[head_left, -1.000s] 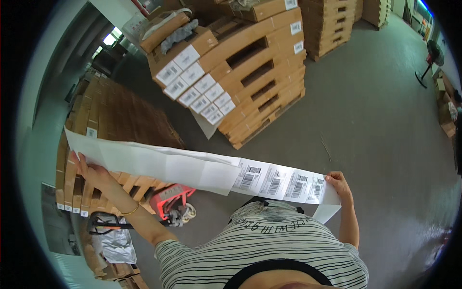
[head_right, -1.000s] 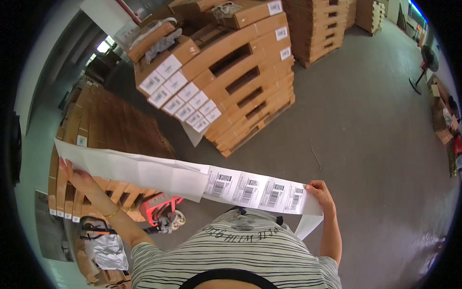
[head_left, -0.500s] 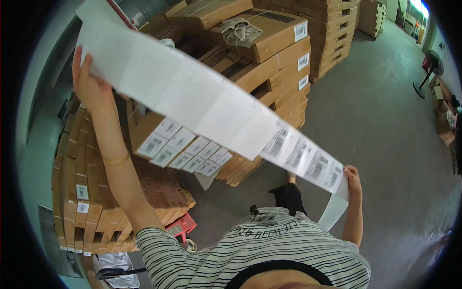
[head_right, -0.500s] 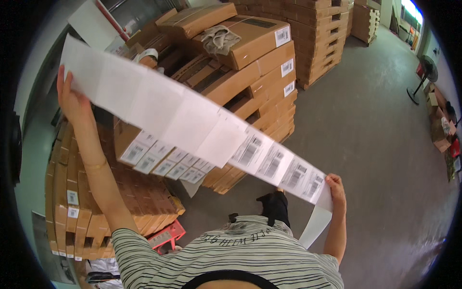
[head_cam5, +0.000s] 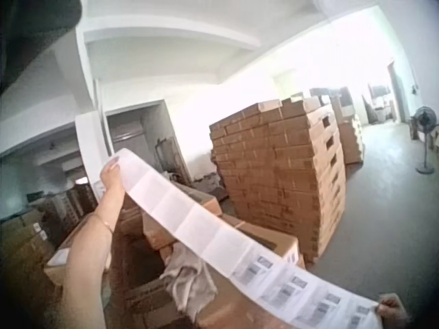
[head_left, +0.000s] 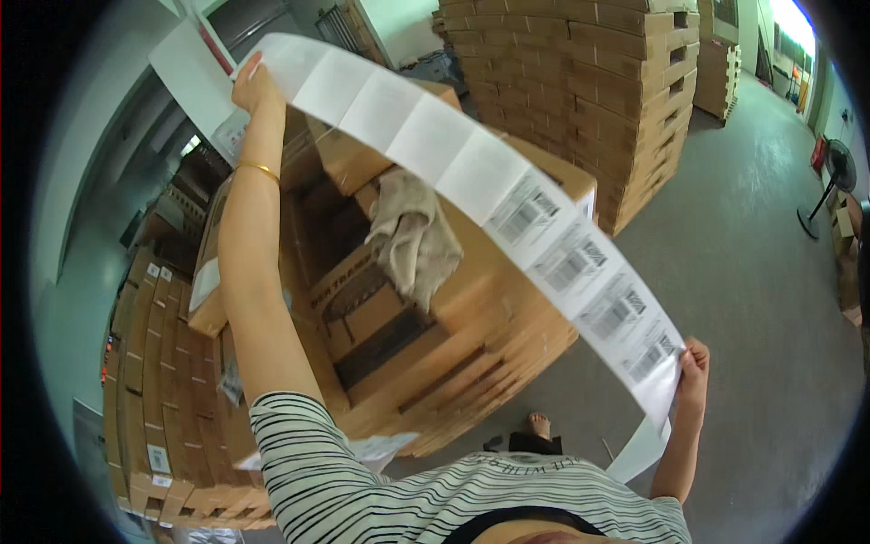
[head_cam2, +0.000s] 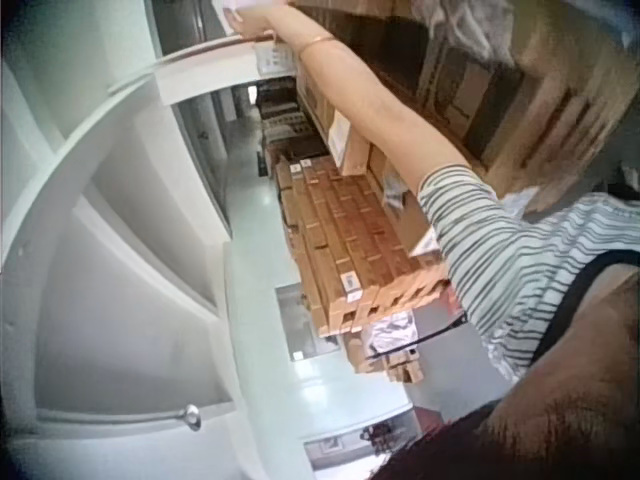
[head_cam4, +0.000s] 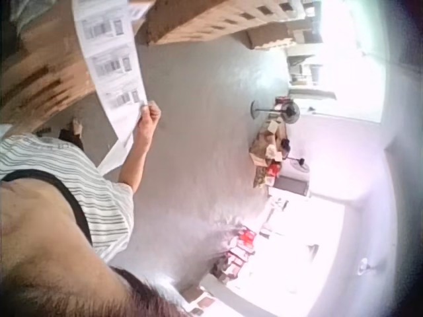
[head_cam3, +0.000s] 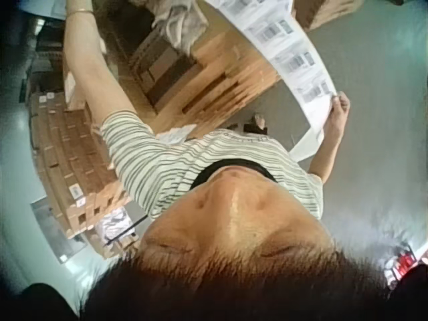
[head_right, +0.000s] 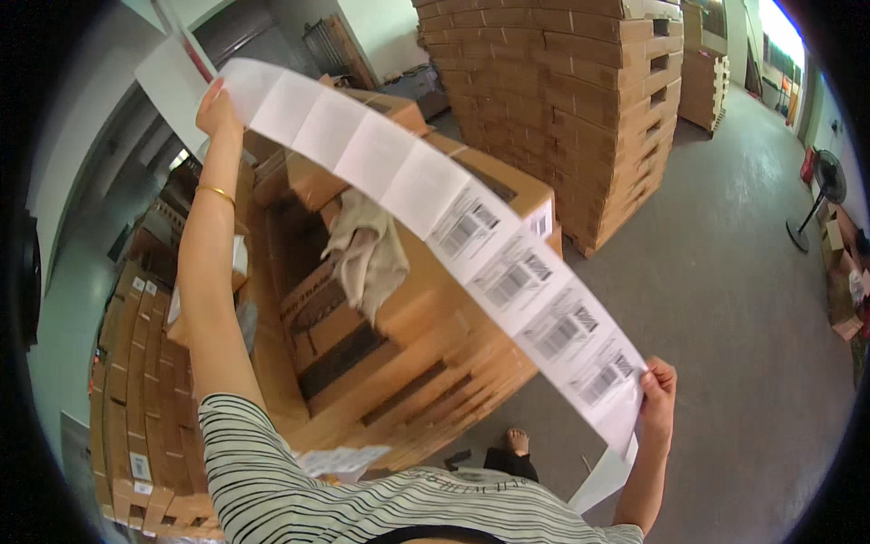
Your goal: The person peels adhesive shipping labels from backing sheets and sticks them onto cardboard boxes stacked on pallets by hand.
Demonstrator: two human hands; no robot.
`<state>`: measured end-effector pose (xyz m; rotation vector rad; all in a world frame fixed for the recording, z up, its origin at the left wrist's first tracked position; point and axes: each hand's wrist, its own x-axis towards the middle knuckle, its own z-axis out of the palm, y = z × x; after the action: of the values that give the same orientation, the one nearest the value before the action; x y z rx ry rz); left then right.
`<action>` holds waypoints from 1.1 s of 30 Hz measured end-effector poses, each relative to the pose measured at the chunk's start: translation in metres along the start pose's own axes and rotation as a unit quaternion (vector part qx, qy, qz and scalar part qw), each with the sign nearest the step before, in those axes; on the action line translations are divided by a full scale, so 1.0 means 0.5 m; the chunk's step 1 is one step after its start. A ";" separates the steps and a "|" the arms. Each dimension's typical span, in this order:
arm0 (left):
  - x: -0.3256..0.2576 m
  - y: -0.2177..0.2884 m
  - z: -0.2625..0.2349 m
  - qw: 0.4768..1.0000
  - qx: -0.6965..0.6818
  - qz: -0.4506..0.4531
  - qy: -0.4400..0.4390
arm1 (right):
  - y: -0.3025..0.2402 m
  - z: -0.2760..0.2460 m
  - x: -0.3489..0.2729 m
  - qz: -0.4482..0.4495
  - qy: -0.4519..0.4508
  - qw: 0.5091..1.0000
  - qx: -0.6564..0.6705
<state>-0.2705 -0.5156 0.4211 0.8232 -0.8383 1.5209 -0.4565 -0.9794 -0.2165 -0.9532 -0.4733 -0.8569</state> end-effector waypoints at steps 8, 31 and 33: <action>0.037 -0.304 0.101 0.989 0.125 -0.074 -0.024 | -0.098 0.095 0.135 0.089 -0.059 0.994 -0.025; 0.276 -0.603 -0.052 0.279 0.574 -0.338 -0.691 | 0.213 0.297 0.829 0.214 -0.133 0.959 -0.127; 0.327 -0.542 -0.186 0.290 0.593 -0.336 -0.672 | 0.226 0.312 0.838 0.191 -0.129 0.965 -0.124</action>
<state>-0.0212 -0.3308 0.5331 3.2690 0.0468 -0.0926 -0.1163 -0.9888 0.0948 -1.3462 -0.3904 -0.4466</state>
